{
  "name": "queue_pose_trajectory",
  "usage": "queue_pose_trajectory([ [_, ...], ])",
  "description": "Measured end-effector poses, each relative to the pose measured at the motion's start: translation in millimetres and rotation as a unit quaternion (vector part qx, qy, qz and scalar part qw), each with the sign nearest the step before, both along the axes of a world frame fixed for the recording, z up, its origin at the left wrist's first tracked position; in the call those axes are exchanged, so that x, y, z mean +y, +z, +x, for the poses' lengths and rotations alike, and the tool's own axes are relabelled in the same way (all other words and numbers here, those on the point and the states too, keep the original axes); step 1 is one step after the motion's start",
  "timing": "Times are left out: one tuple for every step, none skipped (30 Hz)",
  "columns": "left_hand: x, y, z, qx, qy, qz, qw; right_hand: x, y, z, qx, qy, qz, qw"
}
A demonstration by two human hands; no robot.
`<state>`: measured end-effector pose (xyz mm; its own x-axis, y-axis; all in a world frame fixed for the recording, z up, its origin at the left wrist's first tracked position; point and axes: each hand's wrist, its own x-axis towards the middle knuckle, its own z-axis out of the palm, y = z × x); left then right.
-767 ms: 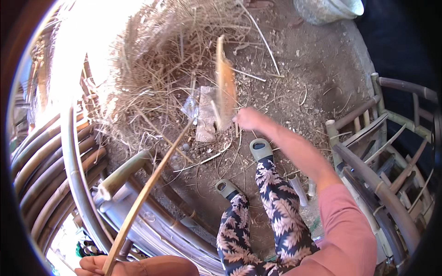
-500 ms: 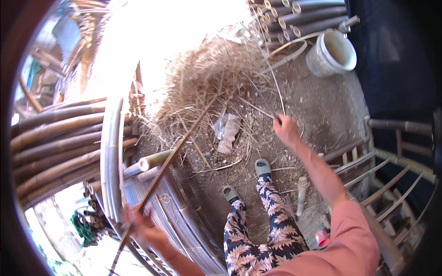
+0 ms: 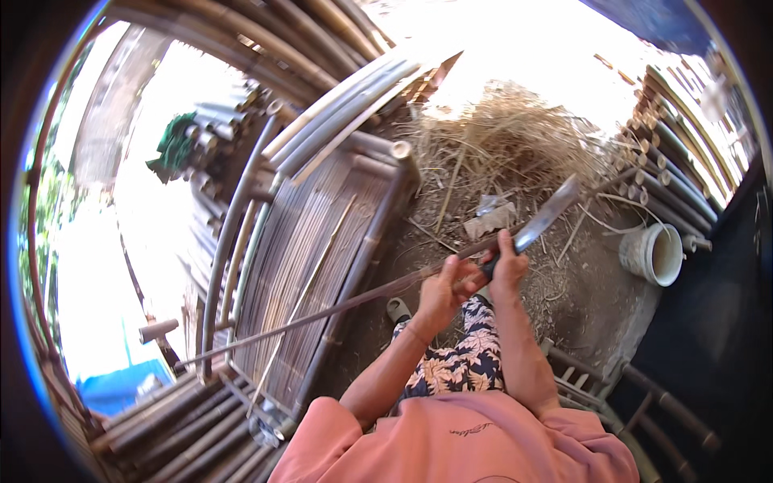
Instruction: The person uses a knife to split and trim thin bamboo strips, then inserts them into a large bamboo frame. They arrange the strips by hand and secure them using a red string tied around the frame's crossbars.
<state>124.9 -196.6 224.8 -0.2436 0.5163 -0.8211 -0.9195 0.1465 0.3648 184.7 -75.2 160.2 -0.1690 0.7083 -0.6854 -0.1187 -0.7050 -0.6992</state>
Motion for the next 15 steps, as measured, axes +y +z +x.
queue_pose_trajectory([
  [-20.0,7.9,-2.1,-0.019,-0.059,0.021,0.998,-5.2,1.5,-0.7,0.000,0.008,0.002,1.000],
  [-39.2,15.2,-0.8,0.010,-0.194,0.043,0.980,-3.1,-5.7,7.2,0.002,-0.004,0.025,1.000],
  [-63.0,29.4,0.9,0.177,-0.269,0.044,0.946,-1.0,-9.3,9.8,0.006,0.003,0.035,0.999],
  [-89.4,45.5,1.8,0.335,-0.332,0.041,0.881,2.4,-16.9,10.6,-0.002,0.011,0.082,0.997],
  [-130.5,59.6,-7.4,0.573,-0.327,0.013,0.751,-4.7,-7.2,1.0,0.001,0.020,0.102,0.995],
  [-165.1,71.0,-19.9,0.700,-0.295,-0.036,0.649,1.8,-5.2,-4.4,-0.009,0.025,0.139,0.990],
  [-198.4,82.2,-40.3,0.741,-0.304,-0.097,0.591,9.2,-0.1,-11.5,-0.006,0.034,0.151,0.988],
  [-233.8,82.3,-58.1,0.728,-0.350,-0.179,0.561,9.3,16.2,-18.3,0.010,0.060,0.178,0.982],
  [-274.5,68.3,-73.6,0.698,-0.392,-0.235,0.550,7.9,35.1,-28.7,0.010,0.050,0.180,0.982],
  [-311.9,57.7,-87.5,0.636,-0.445,-0.265,0.572,11.0,53.8,-39.2,0.024,0.055,0.189,0.980],
  [-350.8,40.0,-94.7,0.592,-0.486,-0.248,0.593,15.0,67.3,-47.9,0.039,0.057,0.200,0.977],
  [-371.1,34.9,-97.4,0.514,-0.467,-0.183,0.695,21.1,77.1,-54.9,0.032,0.068,0.226,0.971],
  [-391.6,38.1,-97.4,0.419,-0.447,-0.123,0.781,20.4,87.5,-65.4,0.025,0.080,0.243,0.966],
  [-413.9,30.7,-90.7,0.316,-0.381,-0.051,0.868,14.7,100.4,-75.2,0.009,0.127,0.264,0.956],
  [-428.9,37.6,-83.1,0.261,-0.350,-0.024,0.899,-7.1,116.7,-89.2,-0.101,0.147,0.304,0.936],
])
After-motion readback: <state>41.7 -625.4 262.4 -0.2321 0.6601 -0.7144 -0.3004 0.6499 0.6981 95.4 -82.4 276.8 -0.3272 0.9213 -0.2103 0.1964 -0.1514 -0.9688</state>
